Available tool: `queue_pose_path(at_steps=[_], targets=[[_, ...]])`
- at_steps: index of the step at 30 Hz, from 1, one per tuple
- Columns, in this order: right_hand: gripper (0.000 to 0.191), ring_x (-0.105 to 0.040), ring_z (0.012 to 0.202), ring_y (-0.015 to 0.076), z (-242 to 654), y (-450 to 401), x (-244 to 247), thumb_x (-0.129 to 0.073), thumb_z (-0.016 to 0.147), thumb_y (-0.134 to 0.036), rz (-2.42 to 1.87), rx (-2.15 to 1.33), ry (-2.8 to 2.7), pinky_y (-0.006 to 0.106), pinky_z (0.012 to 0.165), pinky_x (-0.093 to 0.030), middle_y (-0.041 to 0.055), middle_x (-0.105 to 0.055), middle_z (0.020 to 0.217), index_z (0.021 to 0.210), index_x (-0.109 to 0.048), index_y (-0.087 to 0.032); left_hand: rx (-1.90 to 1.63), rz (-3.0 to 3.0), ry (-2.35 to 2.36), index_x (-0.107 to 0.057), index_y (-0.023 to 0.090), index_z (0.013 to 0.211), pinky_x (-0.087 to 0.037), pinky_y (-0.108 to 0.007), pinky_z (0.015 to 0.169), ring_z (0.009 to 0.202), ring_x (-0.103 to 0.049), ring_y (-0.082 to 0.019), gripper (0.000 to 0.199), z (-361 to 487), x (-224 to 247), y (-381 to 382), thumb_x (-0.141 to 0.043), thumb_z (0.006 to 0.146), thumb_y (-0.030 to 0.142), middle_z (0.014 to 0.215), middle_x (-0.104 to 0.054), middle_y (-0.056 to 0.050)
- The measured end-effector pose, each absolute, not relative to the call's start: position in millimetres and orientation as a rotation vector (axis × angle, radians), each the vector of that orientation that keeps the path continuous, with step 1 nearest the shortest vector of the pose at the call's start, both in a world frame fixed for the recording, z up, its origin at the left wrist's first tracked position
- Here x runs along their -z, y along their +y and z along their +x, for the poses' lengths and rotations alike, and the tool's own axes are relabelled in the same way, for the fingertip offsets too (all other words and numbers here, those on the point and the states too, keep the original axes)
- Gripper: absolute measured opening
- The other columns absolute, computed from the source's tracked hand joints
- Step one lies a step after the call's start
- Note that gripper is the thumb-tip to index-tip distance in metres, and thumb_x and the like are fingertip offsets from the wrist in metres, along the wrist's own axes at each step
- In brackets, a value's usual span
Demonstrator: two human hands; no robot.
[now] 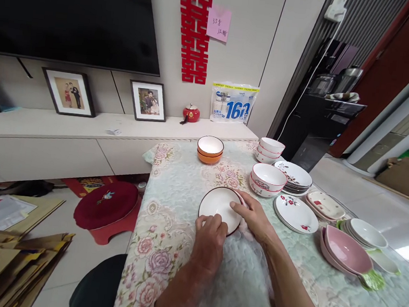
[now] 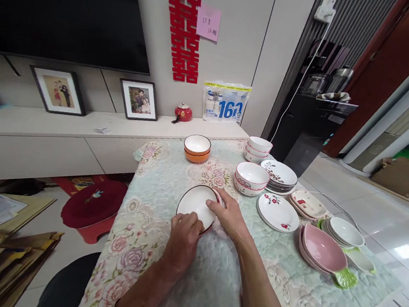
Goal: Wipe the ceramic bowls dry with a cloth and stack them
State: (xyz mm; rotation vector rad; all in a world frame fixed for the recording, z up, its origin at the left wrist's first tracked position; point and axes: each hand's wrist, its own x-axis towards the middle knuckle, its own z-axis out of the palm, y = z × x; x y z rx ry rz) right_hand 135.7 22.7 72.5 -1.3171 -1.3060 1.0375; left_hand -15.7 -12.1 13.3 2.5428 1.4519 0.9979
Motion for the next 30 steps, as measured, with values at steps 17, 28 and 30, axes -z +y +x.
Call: queue_pose_path(at_steps=[17,28,30], targets=[[0.046,-0.063,0.078,0.0229,155.5,45.7,-32.1,-0.059,0.055,-0.023,-1.431,-0.999,-0.955,0.031,0.065,-0.049,0.0029,-0.074,0.089,0.099,-0.071,-0.017,-1.509,1.087,1.217,-0.058,0.018,0.128,-0.051,-0.040,0.096,0.109,-0.062,-0.026,0.062,-23.4,-8.6,4.7,-0.077,0.071,0.030,0.110,-0.045,-0.006],[0.053,-0.057,0.060,0.0157,155.3,46.8,-32.9,-0.063,0.049,-0.023,-1.372,-1.098,-0.749,0.024,0.052,-0.043,0.0013,-0.071,0.077,0.102,-0.068,-0.013,-1.338,0.629,1.017,-0.052,0.012,0.133,-0.054,-0.039,0.092,0.104,-0.068,-0.026,0.067,-23.8,-17.1,3.3,-0.076,0.076,0.038,0.125,-0.064,-0.018],[0.054,-0.056,0.060,0.0155,149.5,45.2,-34.5,-0.063,0.050,-0.023,-1.373,-1.088,-0.754,0.025,0.053,-0.043,0.0015,-0.071,0.077,0.102,-0.067,-0.013,-1.284,0.657,0.984,-0.049,0.015,0.136,-0.055,-0.036,0.089,0.114,-0.062,-0.029,0.073,-21.9,-20.3,3.1,-0.076,0.074,0.043,0.134,-0.058,-0.017]])
